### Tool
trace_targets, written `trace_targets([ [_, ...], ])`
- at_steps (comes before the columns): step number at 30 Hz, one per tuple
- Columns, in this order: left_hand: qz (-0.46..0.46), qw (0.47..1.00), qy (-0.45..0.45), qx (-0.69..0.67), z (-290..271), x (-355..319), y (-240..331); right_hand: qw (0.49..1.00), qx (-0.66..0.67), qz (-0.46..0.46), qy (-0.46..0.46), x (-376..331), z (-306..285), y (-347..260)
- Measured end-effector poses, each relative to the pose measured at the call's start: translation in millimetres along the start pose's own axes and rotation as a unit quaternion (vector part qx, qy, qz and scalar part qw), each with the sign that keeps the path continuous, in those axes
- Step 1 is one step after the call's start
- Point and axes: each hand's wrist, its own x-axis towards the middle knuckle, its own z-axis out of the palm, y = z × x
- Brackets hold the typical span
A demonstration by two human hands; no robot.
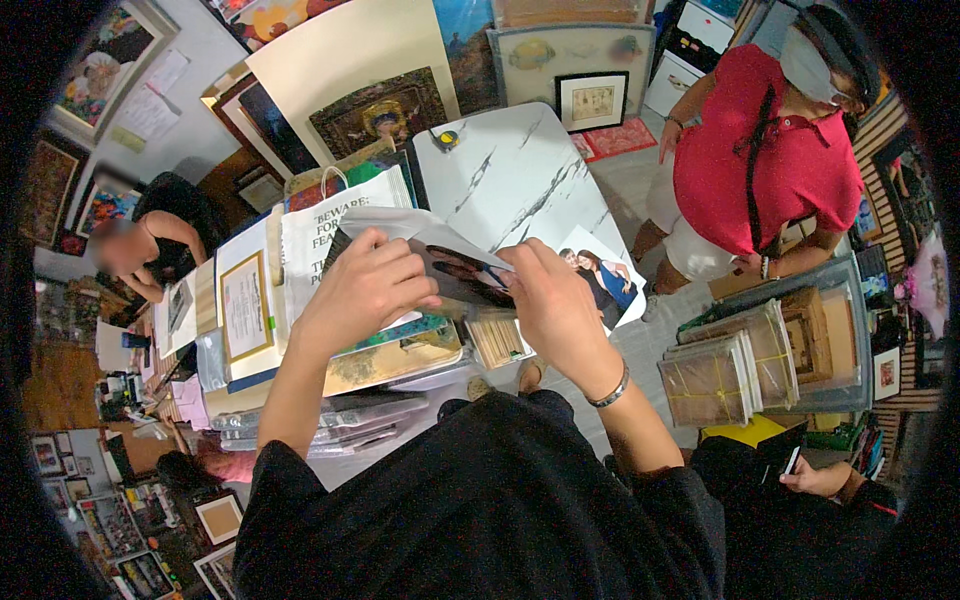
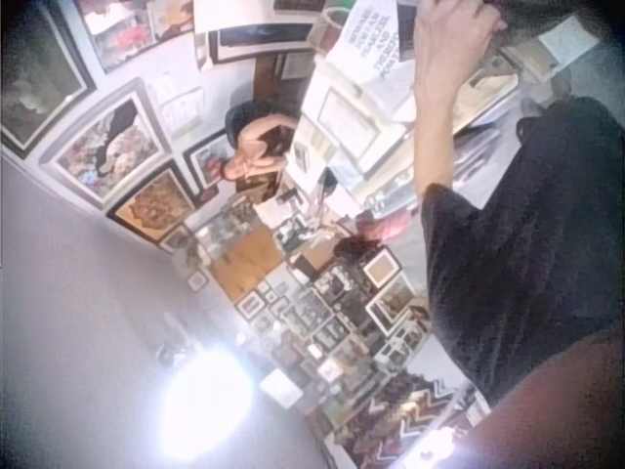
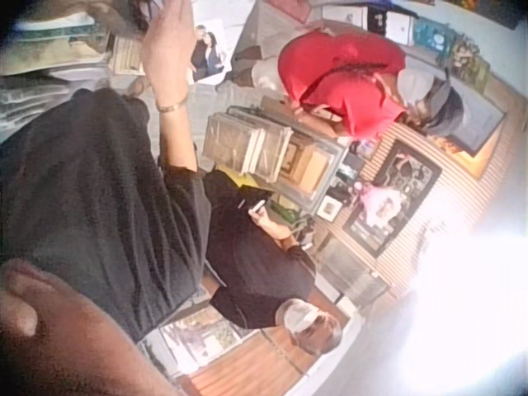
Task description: The person handles a black photo album and a printed photograph, places the photo into the album, and closes it. The person then moves to a table and tapes a cardboard sheet to a red folder-like object.
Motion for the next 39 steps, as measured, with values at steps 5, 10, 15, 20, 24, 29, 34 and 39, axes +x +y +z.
trace_targets([
  [5, -0.003, 0.996, 0.088, 0.019, -1, 1, -3, 0.999, 0.001, -0.012, 0.05, 7, 9, -19],
  [10, 0.013, 0.993, 0.117, 0.02, -12, 10, -1, 0.992, 0.02, -0.057, 0.113, 20, 9, -16],
  [15, 0.031, 0.994, 0.1, 0.021, -18, 19, 5, 0.989, 0.118, -0.086, 0.025, 32, -2, 11],
  [20, 0.04, 0.996, 0.057, 0.047, -19, 45, 6, 0.968, 0.205, 0.069, -0.131, 33, -1, 39],
  [24, -0.107, 0.961, 0.234, 0.101, -24, 42, 12, 0.907, 0.367, 0.198, -0.066, -2, 4, 75],
  [29, -0.404, 0.624, 0.417, -0.523, 114, -84, -24, 0.865, 0.432, 0.256, 0.0, -31, 23, 110],
  [34, -0.419, 0.404, 0.371, -0.724, 198, -58, 34, 0.939, 0.259, 0.227, 0.014, -36, 21, 111],
  [39, -0.374, 0.369, 0.416, -0.742, 214, -54, 51, 0.992, -0.102, 0.073, 0.011, -14, -8, 82],
])
